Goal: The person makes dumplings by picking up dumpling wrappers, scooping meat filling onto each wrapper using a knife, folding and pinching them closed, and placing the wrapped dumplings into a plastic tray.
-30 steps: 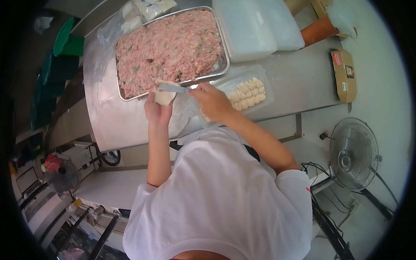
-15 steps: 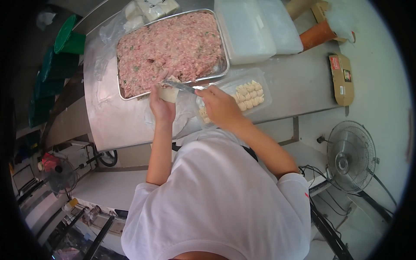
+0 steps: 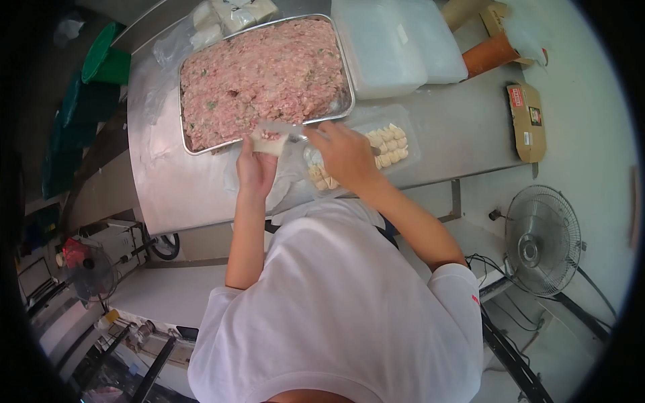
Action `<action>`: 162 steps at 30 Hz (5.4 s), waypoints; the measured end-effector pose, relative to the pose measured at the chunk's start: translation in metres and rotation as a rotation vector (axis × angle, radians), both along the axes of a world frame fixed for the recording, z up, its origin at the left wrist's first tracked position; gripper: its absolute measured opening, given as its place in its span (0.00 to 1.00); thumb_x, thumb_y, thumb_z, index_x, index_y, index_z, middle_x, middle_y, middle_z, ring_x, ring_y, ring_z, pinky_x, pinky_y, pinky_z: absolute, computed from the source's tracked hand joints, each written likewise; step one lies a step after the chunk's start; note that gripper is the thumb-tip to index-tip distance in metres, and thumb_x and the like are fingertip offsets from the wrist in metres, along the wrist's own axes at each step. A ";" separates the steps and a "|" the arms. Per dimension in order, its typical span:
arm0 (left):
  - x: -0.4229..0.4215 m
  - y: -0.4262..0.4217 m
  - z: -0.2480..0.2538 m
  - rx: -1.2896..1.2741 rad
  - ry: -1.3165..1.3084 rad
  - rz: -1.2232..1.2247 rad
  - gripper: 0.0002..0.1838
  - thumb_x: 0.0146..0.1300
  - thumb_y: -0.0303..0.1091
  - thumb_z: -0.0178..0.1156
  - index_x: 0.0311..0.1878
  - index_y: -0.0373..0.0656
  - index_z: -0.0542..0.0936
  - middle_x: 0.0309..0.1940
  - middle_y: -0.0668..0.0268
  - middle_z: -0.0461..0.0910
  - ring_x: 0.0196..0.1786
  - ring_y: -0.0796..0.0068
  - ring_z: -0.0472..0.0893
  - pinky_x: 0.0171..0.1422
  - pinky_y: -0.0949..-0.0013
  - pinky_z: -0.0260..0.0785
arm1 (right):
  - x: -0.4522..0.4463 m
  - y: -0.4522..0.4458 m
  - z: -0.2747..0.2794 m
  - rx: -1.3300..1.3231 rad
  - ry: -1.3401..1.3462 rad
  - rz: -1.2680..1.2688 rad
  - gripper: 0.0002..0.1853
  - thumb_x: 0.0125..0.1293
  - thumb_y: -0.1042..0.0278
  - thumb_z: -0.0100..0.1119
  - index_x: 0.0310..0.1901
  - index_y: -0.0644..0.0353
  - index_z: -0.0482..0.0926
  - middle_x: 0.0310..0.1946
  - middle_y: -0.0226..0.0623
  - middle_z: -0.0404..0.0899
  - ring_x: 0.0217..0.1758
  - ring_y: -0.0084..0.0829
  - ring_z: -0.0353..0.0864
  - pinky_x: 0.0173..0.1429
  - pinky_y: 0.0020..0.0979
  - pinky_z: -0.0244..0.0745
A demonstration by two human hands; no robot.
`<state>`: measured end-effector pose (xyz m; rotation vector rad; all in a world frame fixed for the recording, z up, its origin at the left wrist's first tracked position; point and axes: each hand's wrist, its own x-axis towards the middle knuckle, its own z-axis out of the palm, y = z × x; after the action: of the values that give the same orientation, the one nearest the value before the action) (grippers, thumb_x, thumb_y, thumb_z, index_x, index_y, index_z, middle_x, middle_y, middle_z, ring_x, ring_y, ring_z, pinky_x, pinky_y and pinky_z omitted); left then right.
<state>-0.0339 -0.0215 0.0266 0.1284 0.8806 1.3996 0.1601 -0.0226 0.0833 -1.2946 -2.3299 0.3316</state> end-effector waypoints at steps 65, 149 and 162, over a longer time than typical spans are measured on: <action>-0.063 0.026 -0.026 0.014 0.022 0.297 0.24 0.76 0.36 0.35 0.66 0.31 0.65 0.65 0.51 0.70 0.68 0.55 0.70 0.75 0.52 0.62 | 0.035 0.039 -0.035 -0.168 0.177 -0.173 0.09 0.65 0.75 0.52 0.46 0.60 0.76 0.36 0.47 0.80 0.38 0.51 0.82 0.41 0.49 0.76; -0.009 0.017 0.020 0.361 -0.513 -0.057 0.21 0.71 0.55 0.55 0.26 0.51 0.72 0.46 0.71 0.77 0.48 0.73 0.74 0.50 0.63 0.67 | 0.062 -0.012 -0.095 -0.171 0.058 -0.392 0.15 0.68 0.77 0.51 0.53 0.58 0.82 0.37 0.43 0.77 0.42 0.46 0.79 0.47 0.43 0.75; 0.051 0.017 -0.003 0.203 -0.381 -0.244 0.31 0.61 0.69 0.52 0.19 0.52 0.64 0.28 0.74 0.71 0.37 0.76 0.70 0.39 0.72 0.63 | 0.164 -0.076 -0.026 -0.408 0.650 -0.650 0.16 0.70 0.77 0.54 0.58 0.62 0.79 0.45 0.34 0.84 0.44 0.21 0.77 0.51 0.22 0.71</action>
<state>0.0169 -0.0041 0.0231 0.1139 0.3923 1.2275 0.3236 -0.0983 0.0578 -1.7187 -1.2614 0.8738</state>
